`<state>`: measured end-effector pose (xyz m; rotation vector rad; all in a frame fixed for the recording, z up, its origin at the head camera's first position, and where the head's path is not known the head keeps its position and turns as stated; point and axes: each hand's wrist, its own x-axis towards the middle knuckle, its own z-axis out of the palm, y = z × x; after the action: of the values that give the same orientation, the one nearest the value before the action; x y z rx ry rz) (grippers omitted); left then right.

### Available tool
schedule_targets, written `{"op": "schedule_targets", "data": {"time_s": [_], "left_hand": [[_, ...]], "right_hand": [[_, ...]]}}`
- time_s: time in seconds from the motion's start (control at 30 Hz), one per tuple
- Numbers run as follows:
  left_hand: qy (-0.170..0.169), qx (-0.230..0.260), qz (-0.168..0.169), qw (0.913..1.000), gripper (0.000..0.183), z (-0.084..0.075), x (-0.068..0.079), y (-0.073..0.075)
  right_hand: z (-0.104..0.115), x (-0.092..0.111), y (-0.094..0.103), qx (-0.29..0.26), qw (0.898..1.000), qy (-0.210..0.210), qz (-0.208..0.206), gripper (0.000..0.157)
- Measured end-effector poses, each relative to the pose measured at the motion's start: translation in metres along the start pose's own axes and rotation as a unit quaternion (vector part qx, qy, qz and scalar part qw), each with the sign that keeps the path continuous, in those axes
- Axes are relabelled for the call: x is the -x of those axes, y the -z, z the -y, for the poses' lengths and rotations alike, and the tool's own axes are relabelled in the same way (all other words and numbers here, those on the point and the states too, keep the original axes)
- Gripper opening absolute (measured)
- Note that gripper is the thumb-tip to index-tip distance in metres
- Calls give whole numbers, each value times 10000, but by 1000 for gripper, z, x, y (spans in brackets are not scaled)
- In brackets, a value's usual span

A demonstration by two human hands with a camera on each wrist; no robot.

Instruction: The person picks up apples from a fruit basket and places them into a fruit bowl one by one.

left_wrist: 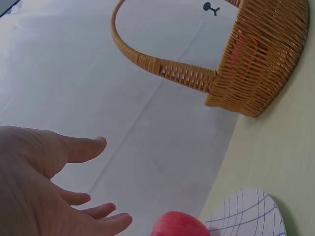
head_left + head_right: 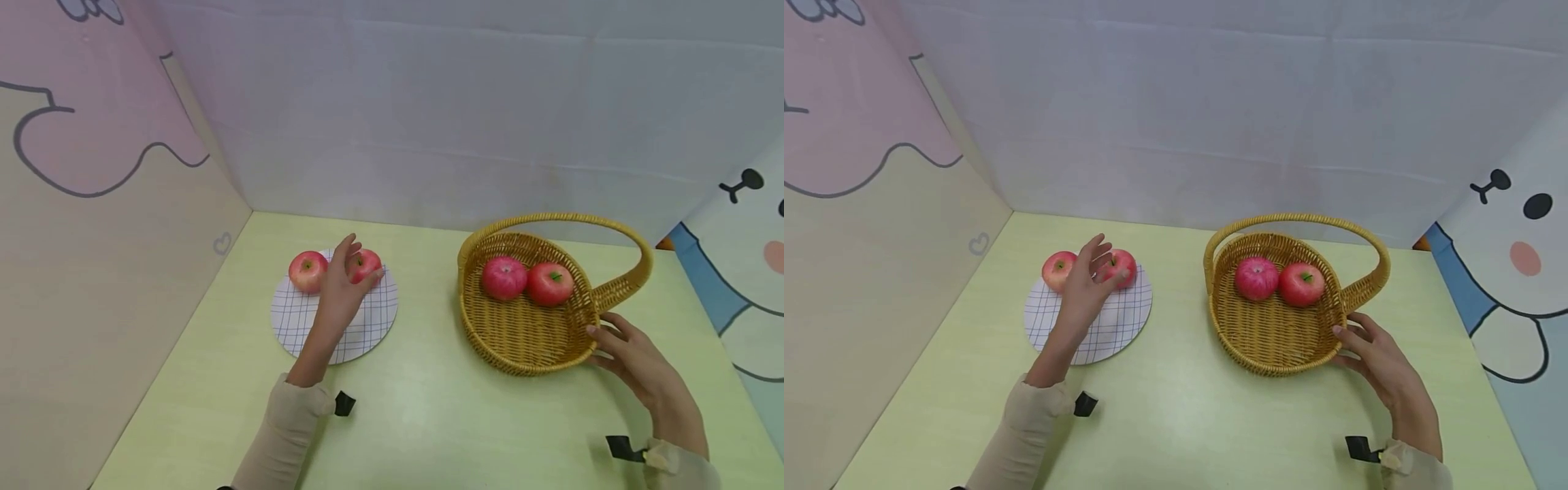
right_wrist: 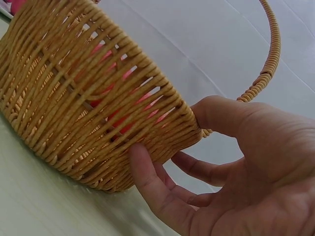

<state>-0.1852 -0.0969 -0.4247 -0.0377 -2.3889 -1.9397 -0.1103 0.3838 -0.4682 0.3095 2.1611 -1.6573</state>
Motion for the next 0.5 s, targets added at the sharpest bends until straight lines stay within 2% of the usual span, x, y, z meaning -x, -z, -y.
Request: {"op": "schedule_targets", "data": {"time_s": [0.1, 0.23, 0.37, 0.5], "left_hand": [[225, 218, 511, 9982, 83, -6, 4, 0], [276, 57, 1518, 9880, 78, -10, 9, 1], [114, -112, 2561, 9665, 73, -7, 13, -3], [7, -93, 3303, 9438, 70, -8, 19, -11]], "right_hand": [[1, 0, 1, -10, 10000, 36, 10, 78], [1, 0, 1, -18, 10000, 52, 26, 79], [1, 0, 2, -56, 9999, 75, 48, 79], [0, 1, 2, -163, 9998, 107, 48, 77]]}}
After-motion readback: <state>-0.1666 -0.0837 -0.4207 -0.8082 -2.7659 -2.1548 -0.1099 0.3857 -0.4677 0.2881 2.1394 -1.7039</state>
